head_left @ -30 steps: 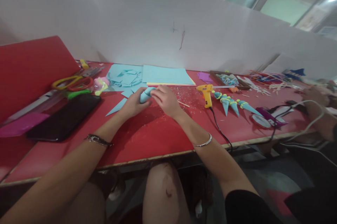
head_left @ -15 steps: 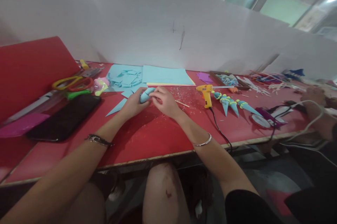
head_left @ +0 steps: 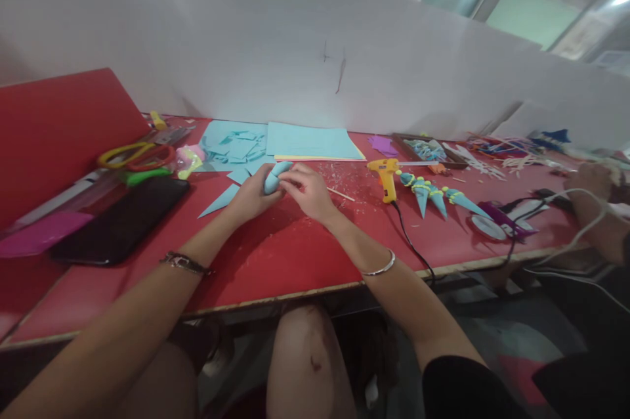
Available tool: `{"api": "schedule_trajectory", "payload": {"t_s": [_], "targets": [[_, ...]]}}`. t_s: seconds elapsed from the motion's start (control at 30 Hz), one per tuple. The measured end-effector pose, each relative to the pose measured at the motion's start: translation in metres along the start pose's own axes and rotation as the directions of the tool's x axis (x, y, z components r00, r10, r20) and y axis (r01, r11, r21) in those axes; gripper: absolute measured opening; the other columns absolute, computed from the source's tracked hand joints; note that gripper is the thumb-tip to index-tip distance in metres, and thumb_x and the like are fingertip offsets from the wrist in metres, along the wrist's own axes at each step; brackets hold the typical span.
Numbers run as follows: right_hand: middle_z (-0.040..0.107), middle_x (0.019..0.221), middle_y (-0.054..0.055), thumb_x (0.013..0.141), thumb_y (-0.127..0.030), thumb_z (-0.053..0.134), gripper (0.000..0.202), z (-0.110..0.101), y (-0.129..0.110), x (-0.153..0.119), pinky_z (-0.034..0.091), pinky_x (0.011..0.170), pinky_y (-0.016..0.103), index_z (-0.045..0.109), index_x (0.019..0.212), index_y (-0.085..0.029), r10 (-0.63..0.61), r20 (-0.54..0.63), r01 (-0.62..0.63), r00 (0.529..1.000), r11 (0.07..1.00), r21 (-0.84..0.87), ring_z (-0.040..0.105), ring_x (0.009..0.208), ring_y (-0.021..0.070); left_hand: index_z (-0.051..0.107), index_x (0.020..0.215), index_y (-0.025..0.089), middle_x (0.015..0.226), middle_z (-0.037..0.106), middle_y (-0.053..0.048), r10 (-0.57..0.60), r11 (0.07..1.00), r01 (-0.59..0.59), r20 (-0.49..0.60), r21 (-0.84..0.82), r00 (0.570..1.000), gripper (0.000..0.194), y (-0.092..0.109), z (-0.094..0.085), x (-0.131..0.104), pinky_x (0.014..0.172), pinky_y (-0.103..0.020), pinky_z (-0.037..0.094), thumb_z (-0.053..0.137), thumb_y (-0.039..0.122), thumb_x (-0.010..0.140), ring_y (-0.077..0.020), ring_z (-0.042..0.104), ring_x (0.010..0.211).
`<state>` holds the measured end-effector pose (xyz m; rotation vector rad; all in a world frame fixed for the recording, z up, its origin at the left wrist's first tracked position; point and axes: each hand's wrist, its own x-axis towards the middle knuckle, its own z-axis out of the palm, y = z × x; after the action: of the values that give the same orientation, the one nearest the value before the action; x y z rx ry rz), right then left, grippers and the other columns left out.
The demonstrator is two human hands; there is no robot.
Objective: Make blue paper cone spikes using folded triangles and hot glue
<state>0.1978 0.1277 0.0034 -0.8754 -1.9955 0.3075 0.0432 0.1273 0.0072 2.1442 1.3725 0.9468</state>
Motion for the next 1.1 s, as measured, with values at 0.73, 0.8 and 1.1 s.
{"api": "schedule_trajectory", "payload": {"t_s": [0.73, 0.8, 1.1], "targets": [[0.06, 0.079, 0.002, 0.076, -0.017, 0.048, 0.012, -0.004, 0.002, 0.001, 0.046, 0.066, 0.024, 0.058, 0.082, -0.018, 0.066, -0.227, -0.044, 0.972, 0.994, 0.101, 0.054, 0.069, 0.0106, 0.047, 0.063, 0.02, 0.056, 0.047, -0.001, -0.077, 0.869, 0.185, 0.244, -0.458, 0.967, 0.039, 0.0, -0.014, -0.001, 0.049, -0.027, 0.036, 0.041, 0.057, 0.074, -0.0119, 0.04, 0.05], [0.062, 0.082, 0.003, 0.076, -0.018, 0.047, 0.012, -0.005, 0.002, 0.001, 0.047, 0.068, 0.025, 0.058, 0.081, -0.018, 0.066, -0.236, -0.039, 0.97, 0.992, 0.117, 0.056, 0.072, 0.0112, 0.052, 0.066, 0.02, 0.061, 0.054, -0.004, -0.059, 0.847, 0.195, 0.275, -0.496, 0.96, 0.039, -0.004, -0.019, -0.002, 0.053, -0.028, 0.041, 0.044, 0.056, 0.075, -0.0126, 0.046, 0.053], [0.064, 0.085, 0.004, 0.075, -0.016, 0.044, 0.018, -0.003, -0.002, 0.0, 0.049, 0.076, 0.028, 0.057, 0.088, -0.018, 0.015, -0.158, 0.007, 0.987, 0.991, 0.137, 0.06, 0.08, 0.0129, 0.07, 0.077, 0.019, 0.077, 0.07, -0.006, 0.094, 0.949, 0.071, 0.492, -0.307, 0.866, 0.033, -0.011, -0.022, 0.001, 0.074, -0.034, 0.048, 0.058, 0.049, 0.069, -0.0209, 0.062, 0.077]]}}
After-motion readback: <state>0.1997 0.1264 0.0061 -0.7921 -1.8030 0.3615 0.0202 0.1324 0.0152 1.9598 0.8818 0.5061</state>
